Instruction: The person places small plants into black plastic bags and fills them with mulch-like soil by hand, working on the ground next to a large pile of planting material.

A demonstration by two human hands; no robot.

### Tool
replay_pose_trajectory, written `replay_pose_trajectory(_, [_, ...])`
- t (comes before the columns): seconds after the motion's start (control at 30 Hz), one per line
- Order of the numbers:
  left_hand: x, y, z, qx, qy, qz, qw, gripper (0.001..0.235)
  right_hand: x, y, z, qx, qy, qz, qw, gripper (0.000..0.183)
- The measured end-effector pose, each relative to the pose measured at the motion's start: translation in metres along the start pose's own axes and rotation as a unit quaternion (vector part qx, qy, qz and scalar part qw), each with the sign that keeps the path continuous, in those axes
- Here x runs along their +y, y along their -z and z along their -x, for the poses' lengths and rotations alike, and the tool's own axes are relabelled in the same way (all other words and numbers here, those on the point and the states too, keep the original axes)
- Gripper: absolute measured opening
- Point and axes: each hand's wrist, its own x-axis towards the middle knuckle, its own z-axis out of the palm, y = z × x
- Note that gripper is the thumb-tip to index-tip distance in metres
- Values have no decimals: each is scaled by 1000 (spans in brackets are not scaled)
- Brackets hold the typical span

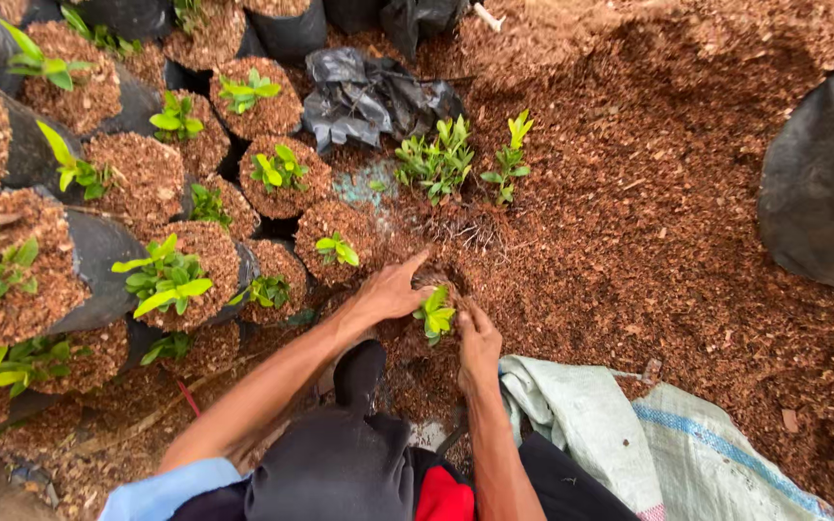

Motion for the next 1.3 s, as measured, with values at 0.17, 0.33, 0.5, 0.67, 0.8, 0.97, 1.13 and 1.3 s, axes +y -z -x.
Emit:
replay_pose_trajectory(0.17, [-25, -20, -34, 164, -352, -99, 916, 69, 2, -1, -14, 22, -21, 89, 996, 42])
replay_pose_trajectory(0.33, [-32, -37, -42, 60, -320, -84, 942, 17, 20, -5, -24, 141, -17, 219, 965, 30])
replay_pose_trajectory(0.5, [-6, -26, -18, 124, -365, -66, 920, 56, 23, -9, -18, 79, -230, -100, 965, 26])
replay_pose_trajectory(0.67, [0, -14, -17, 3, -106, -161, 981, 55, 26, -5, -24, -4, -22, 3, 1000, 43])
replay_pose_trajectory(0.8, [-41, -39, -44, 151, -246, -226, 930, 57, 17, -23, -20, 134, -7, 253, 958, 40])
replay_pose_trajectory(0.97, [-42, -36, -47, 111, -268, -120, 949, 60, -1, -21, 2, -7, -222, -160, 962, 34])
replay_pose_trajectory(1.13, [-35, -27, -29, 94, -241, -101, 961, 59, 64, 2, -45, -20, -3, 40, 999, 41])
replay_pose_trajectory(1.3, [-38, -37, -32, 117, -301, -92, 942, 58, 64, -15, -42, 17, -190, -166, 967, 47])
